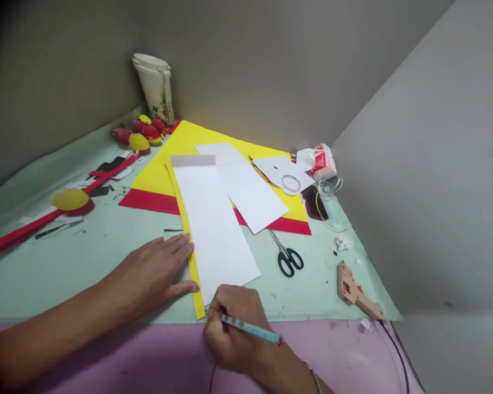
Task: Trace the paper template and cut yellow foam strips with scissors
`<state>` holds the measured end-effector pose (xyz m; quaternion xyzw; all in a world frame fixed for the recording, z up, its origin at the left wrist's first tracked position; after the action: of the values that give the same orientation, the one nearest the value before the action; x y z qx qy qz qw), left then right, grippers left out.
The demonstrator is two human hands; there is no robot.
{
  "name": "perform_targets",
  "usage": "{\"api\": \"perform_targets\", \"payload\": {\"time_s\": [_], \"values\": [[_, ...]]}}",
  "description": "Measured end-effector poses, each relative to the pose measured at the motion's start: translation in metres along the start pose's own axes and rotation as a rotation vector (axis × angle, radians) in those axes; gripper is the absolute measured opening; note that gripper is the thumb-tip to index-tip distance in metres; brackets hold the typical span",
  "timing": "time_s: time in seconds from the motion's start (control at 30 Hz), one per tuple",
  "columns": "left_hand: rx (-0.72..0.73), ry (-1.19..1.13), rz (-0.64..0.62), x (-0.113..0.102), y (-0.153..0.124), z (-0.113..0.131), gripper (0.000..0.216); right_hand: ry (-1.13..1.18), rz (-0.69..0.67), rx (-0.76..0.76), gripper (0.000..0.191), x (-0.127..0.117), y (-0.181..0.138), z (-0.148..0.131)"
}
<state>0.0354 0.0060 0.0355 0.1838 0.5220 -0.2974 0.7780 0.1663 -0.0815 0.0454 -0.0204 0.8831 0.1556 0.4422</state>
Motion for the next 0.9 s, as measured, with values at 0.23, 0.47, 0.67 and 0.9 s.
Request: {"api": "perform_targets", "payload": {"time_s": [0.23, 0.47, 0.67, 0.9], "values": [[0.001, 0.019, 0.010, -0.001, -0.001, 0.001, 0.047, 0.066, 0.166, 0.092, 0.015, -0.024, 0.003, 0.015], [0.018, -0.033, 0.189, -0.017, 0.001, -0.004, 0.030, -0.103, 0.034, -0.180, 0.021, 0.012, 0.005, -0.004], [-0.113, -0.159, 0.488, -0.040, 0.011, -0.044, 0.031, -0.297, -0.003, -0.380, 0.012, 0.025, -0.002, -0.014], [-0.303, -0.404, 0.505, -0.045, 0.020, -0.080, 0.027, -0.277, 0.081, -0.391, 0.015, 0.028, -0.003, -0.012]]}}
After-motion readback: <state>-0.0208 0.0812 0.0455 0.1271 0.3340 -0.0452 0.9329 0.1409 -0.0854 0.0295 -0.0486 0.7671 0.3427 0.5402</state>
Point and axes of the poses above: each hand's wrist, its own y-axis towards the middle knuckle, its own x-axis out of the palm, z = x × y, the point moved 6 cm from there along y, towards the middle knuckle, and after that the axes turned 10 degrees about -y, right-handed, at the moved point
